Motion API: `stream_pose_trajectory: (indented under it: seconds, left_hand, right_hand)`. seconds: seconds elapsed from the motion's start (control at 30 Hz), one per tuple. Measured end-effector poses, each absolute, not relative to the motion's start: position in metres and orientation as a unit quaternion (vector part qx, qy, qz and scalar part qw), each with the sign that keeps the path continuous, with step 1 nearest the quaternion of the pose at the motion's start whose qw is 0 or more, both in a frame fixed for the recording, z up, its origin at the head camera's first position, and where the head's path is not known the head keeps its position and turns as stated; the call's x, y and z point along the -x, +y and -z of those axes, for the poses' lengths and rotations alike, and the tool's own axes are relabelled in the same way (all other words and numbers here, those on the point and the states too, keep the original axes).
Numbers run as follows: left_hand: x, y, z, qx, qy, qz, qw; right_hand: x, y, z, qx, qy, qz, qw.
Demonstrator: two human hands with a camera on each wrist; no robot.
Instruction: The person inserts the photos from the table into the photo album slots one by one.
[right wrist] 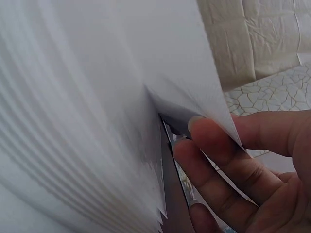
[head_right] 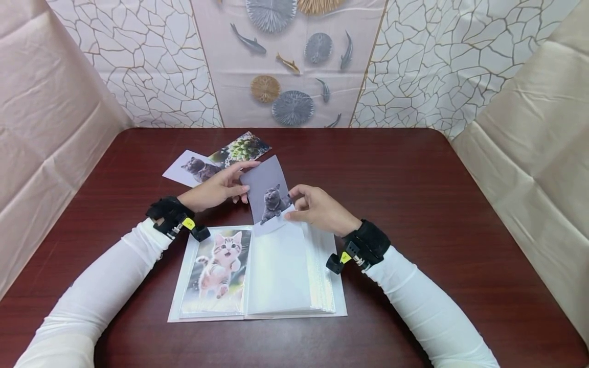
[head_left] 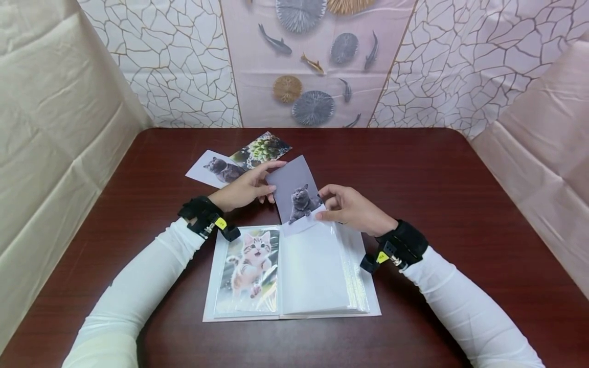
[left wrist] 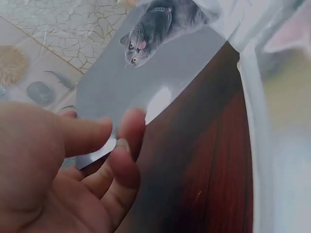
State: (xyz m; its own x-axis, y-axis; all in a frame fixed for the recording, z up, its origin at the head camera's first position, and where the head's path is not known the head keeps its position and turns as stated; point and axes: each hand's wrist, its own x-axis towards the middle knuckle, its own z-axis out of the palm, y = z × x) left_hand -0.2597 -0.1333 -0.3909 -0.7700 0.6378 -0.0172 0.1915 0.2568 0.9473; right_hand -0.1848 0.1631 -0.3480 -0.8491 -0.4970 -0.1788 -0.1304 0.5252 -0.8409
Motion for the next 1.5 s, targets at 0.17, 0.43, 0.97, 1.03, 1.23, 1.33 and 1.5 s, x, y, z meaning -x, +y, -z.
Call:
stream_pose_trajectory:
  seconds: [0.17, 0.43, 0.97, 1.03, 1.23, 1.33, 1.5]
  left_hand:
    - [0.26, -0.132, 0.392, -0.26, 0.773, -0.55, 0.181]
    - [0.259, -0.129, 0.392, -0.281, 0.767, -0.55, 0.175]
    - [0.254, -0.131, 0.39, -0.278, 0.768, -0.546, 0.184]
    - [0.253, -0.131, 0.389, -0.278, 0.768, -0.546, 0.185]
    - [0.251, -0.13, 0.388, -0.281, 0.767, -0.546, 0.185]
    - [0.25, -0.129, 0.389, -0.284, 0.765, -0.549, 0.184]
    - [0.249, -0.128, 0.391, -0.28, 0.764, -0.55, 0.186]
  right_hand:
    - [0.185, 0.164, 0.349, 0.188, 0.846, 0.456, 0.203]
    - [0.186, 0.165, 0.351, 0.191, 0.844, 0.457, 0.204]
    - [0.185, 0.162, 0.353, 0.193, 0.844, 0.459, 0.201]
    - [0.185, 0.162, 0.352, 0.194, 0.843, 0.46, 0.201]
    - [0.185, 0.161, 0.352, 0.2, 0.843, 0.457, 0.2]
    - [0.186, 0.161, 0.352, 0.2, 0.844, 0.456, 0.198]
    - [0.186, 0.16, 0.352, 0.197, 0.844, 0.457, 0.199]
